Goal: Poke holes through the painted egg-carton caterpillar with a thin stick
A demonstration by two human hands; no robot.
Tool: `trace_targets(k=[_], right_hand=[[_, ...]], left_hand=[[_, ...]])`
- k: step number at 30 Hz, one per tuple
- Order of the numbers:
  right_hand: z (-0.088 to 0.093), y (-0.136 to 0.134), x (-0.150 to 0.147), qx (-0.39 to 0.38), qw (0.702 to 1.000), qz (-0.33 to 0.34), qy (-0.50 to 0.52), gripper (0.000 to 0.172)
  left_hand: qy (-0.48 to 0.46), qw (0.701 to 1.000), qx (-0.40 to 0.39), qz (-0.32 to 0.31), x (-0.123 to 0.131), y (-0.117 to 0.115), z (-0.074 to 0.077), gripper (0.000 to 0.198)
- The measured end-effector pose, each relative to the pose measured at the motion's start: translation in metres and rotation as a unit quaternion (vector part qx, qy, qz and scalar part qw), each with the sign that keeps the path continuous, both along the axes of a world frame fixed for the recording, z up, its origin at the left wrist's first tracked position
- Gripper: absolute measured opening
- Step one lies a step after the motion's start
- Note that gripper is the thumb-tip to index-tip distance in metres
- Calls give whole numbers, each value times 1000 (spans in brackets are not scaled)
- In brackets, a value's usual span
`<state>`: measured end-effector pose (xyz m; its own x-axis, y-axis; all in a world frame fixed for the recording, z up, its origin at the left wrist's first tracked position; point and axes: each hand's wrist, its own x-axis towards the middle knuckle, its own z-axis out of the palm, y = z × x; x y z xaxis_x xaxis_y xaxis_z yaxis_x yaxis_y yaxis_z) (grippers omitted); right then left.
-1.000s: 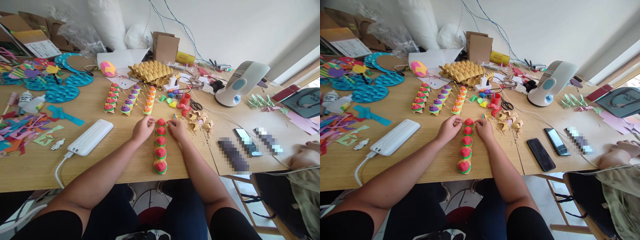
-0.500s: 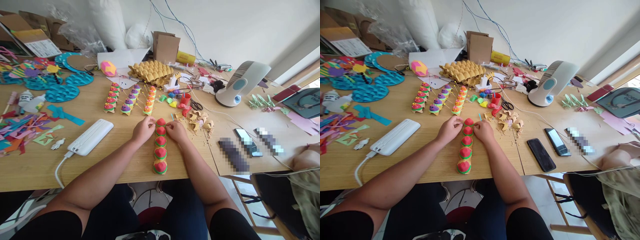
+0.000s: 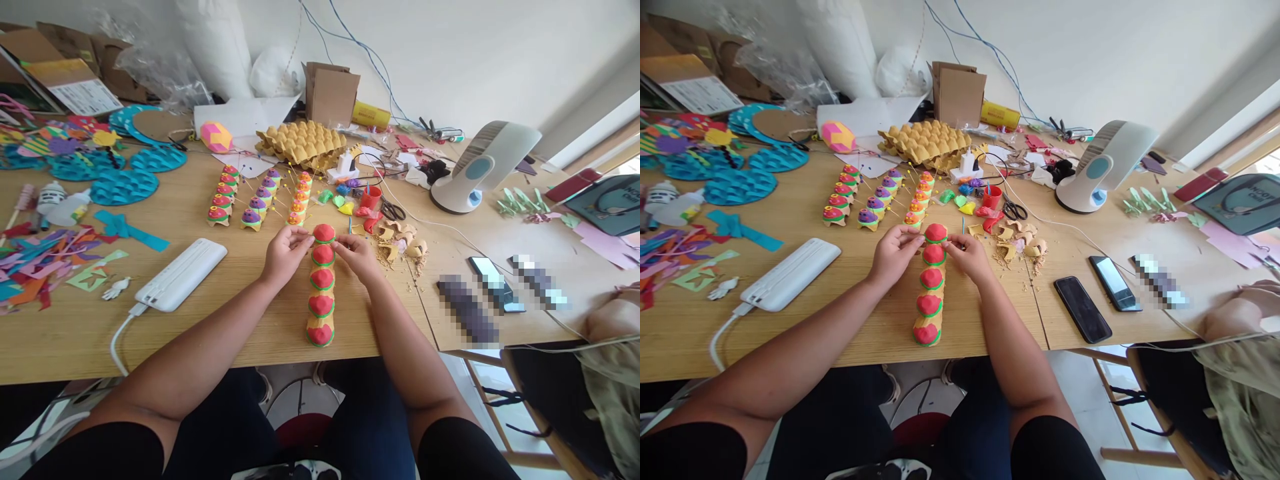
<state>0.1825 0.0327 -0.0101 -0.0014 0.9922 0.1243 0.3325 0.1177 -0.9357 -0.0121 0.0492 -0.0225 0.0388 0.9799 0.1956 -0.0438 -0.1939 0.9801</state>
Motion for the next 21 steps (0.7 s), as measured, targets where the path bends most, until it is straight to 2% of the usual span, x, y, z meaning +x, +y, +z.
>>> trace_targets(k=[6, 12, 21], right_hand=[[-5, 3, 6, 38, 999, 11, -5, 40], [-6, 3, 6, 35, 999, 13, 1, 40], [-3, 1, 4, 23, 1000, 14, 13, 38]], left_hand=[[-19, 999, 21, -15, 0, 0, 0, 41], [-8, 998, 48, -32, 0, -2, 4, 42], [0, 997, 75, -22, -1, -3, 5, 43]])
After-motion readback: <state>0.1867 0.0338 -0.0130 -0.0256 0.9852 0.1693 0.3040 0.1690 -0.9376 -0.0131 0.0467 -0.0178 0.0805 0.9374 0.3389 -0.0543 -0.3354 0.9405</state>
